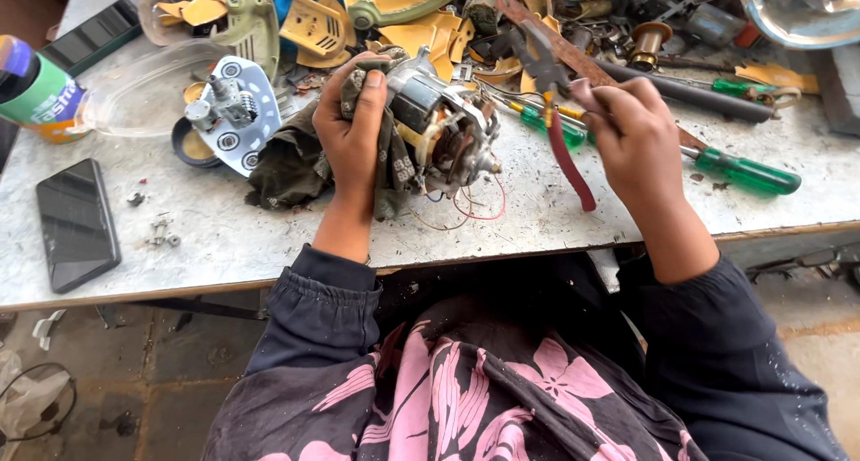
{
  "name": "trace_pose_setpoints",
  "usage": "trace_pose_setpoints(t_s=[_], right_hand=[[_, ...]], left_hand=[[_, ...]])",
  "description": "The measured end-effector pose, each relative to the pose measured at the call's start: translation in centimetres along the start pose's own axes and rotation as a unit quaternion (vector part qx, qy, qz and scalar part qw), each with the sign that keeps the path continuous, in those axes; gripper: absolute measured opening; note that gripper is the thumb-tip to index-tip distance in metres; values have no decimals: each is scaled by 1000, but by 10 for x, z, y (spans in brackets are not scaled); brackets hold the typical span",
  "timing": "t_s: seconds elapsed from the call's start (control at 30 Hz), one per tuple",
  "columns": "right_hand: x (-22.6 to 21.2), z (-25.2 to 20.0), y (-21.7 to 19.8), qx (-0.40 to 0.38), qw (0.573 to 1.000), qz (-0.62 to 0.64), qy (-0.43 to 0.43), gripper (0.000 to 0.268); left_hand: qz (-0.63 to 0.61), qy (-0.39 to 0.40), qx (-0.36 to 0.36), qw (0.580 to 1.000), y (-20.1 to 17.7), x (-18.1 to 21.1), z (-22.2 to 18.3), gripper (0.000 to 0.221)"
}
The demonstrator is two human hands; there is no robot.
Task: The person disassembles an electric motor by removing screws with a screwdriver, uses pliers and a hammer to loosen internal components, and cleans the motor housing with a cloth.
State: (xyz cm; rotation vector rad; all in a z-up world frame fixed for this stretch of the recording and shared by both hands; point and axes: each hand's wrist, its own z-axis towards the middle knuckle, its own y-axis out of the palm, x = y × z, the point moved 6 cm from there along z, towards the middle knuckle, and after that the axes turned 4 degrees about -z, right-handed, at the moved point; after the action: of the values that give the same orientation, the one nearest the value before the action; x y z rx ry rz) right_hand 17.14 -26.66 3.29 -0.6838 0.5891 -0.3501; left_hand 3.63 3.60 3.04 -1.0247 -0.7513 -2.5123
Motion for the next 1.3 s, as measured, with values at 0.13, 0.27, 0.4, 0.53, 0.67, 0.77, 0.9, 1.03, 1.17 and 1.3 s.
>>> trace_pose_setpoints(t_s=[0.13, 0.27, 0.4, 0.53, 0.67, 0.77, 0.9, 1.03, 1.17, 1.3], right_hand=[[-3, -15, -17, 70, 993, 89, 14, 25], [1, -31, -21, 65, 959, 268, 67, 24], [-19, -50, -24, 25, 958, 282, 36, 25], [-46, -58, -17, 1, 983, 176, -59, 30], [-58, -58, 1, -26, 978, 204, -44, 29], [-67, -54, 7, -29, 979, 194, -47, 31], [-75, -49, 12, -18, 978, 199, -61, 32], [-74, -48, 17, -27, 975, 216, -41, 33], [-78, -49, 22, -38, 982, 182, -38, 38], [-89, -51, 17, -40, 985, 163, -47, 40]], left_hand=[[-203, -96, 95, 970, -6, -12, -5, 15], [-240, -120, 86, 959, -1, -8, -5, 15], [-202, -137, 69, 967, -4, -25, -2, 15], [-193, -134, 22, 972, -9, -34, 3, 16], [-237, -191, 49, 951, -11, -35, 6, 17], [-226, -188, 73, 953, -15, -37, 8, 16], [-215, -195, 100, 952, -24, -50, 8, 20], [-226, -187, 94, 952, -25, -55, 6, 19], [-189, -157, 70, 967, -20, -47, 3, 19], [-173, -156, 64, 970, -17, -37, 1, 20]])
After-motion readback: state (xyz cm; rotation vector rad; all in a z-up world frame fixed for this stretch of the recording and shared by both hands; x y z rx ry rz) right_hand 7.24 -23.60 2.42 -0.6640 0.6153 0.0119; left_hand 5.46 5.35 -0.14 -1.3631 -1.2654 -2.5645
